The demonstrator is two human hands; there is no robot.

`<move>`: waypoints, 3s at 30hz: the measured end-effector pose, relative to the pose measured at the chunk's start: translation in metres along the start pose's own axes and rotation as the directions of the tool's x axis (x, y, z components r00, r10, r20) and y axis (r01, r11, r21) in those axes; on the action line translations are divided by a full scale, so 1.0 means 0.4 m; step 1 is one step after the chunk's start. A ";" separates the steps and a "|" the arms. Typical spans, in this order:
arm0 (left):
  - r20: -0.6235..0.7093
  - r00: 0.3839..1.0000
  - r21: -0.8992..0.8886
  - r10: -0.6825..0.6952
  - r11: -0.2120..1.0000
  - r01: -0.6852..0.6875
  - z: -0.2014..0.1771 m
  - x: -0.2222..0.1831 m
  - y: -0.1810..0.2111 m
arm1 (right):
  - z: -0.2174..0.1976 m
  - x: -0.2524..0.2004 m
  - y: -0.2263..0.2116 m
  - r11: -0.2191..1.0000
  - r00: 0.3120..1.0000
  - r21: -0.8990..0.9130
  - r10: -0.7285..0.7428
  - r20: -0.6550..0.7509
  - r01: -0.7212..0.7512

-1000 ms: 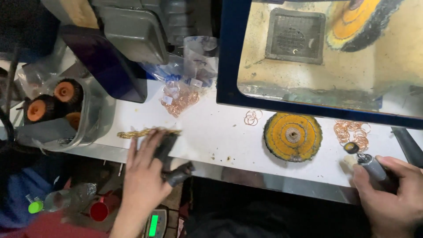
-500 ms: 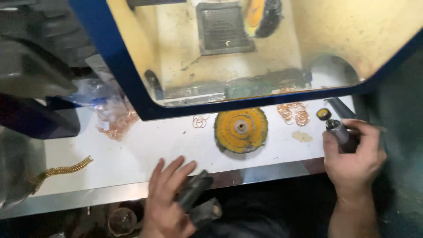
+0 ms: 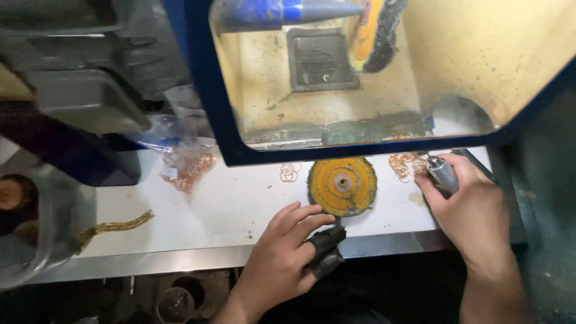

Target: Polishing small metal jewelry components using a handheld rotary tool and a bench-mounted polishing wheel.

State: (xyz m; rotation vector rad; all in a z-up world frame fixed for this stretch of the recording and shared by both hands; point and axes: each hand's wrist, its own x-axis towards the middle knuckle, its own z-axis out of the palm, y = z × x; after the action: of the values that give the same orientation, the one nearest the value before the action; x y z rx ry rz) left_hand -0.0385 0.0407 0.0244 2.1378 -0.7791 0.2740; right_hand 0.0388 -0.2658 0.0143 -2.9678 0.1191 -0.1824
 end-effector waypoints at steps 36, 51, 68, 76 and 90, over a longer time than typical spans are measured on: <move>-0.004 0.999 -0.028 -0.039 0.999 0.039 0.005 0.007 0.002 | -0.052 0.040 -0.015 0.999 0.998 0.050 0.001 0.070 -0.005; -0.007 0.999 -0.040 -0.046 0.998 0.046 0.009 -0.003 -0.007 | -0.093 0.025 -0.092 0.981 0.960 0.035 0.182 0.213 -0.193; -0.003 0.995 -0.079 -0.095 0.992 0.095 0.008 0.004 -0.006 | -0.075 -0.012 -0.173 0.848 0.904 0.530 -0.221 0.366 -0.007; 0.039 0.999 0.184 0.035 0.982 -0.041 0.065 0.058 -0.027 | -0.061 -0.005 -0.162 0.891 0.953 0.451 -0.178 0.247 0.049; 0.092 0.991 -0.012 -0.096 0.995 0.097 0.048 0.037 -0.019 | -0.033 -0.053 -0.197 0.855 0.943 0.511 -0.237 0.235 0.087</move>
State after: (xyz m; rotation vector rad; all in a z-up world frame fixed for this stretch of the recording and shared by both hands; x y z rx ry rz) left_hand -0.0234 0.0230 0.0139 2.1775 -0.7249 0.1188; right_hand 0.0218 -0.1884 0.0382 -2.4470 -0.1939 0.1831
